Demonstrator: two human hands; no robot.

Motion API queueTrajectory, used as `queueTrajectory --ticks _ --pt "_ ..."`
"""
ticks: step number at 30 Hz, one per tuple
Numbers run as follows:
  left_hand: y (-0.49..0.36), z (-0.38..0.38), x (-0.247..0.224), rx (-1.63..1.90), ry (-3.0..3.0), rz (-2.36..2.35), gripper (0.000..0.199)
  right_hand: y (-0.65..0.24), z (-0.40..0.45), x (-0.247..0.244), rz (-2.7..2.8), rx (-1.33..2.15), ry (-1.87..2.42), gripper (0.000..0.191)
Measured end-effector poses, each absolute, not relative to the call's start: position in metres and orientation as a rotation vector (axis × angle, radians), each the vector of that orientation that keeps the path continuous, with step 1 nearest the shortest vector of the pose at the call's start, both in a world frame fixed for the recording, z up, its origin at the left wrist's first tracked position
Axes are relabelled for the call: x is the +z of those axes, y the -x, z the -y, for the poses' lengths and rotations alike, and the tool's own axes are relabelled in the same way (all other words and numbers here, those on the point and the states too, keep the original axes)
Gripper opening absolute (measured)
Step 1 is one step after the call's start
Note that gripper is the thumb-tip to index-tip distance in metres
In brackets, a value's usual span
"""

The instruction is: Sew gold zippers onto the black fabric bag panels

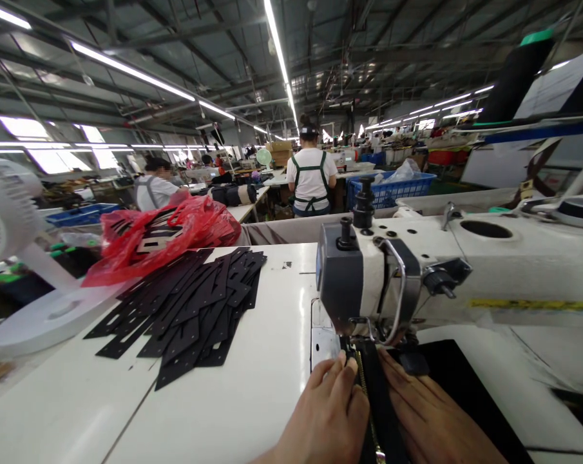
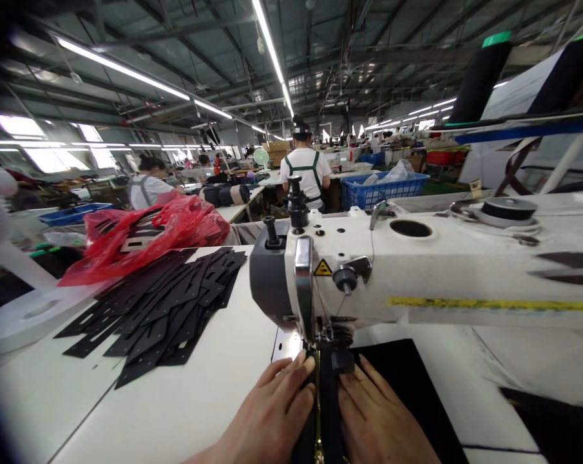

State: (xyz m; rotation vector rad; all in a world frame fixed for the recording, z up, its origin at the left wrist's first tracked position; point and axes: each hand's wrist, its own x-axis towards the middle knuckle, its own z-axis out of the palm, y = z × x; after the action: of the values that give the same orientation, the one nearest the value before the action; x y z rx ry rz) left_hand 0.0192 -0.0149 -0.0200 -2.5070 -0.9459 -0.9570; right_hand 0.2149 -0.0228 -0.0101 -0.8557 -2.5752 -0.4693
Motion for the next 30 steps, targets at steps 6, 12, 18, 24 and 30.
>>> queueTrajectory --ticks 6,12,18,24,30 --pt "-0.018 0.015 -0.019 -0.932 2.543 0.956 0.034 -0.214 0.021 -0.010 2.634 -0.424 0.863 0.050" --pt "-0.018 0.015 -0.018 -0.910 2.586 0.961 0.036 -0.211 0.020 -0.007 2.649 -0.411 0.863 0.053" --pt "-0.016 0.012 -0.012 -0.851 2.681 0.933 0.032 -0.212 0.021 -0.010 2.546 -0.354 0.873 0.057" --pt "-0.018 0.008 -0.016 -0.924 2.634 0.920 0.027 -0.213 0.018 -0.017 2.558 -0.289 0.883 0.056" --pt "-0.017 0.005 -0.009 -0.872 2.751 1.057 0.010 -0.212 0.009 -0.014 2.545 -0.207 0.928 0.048"
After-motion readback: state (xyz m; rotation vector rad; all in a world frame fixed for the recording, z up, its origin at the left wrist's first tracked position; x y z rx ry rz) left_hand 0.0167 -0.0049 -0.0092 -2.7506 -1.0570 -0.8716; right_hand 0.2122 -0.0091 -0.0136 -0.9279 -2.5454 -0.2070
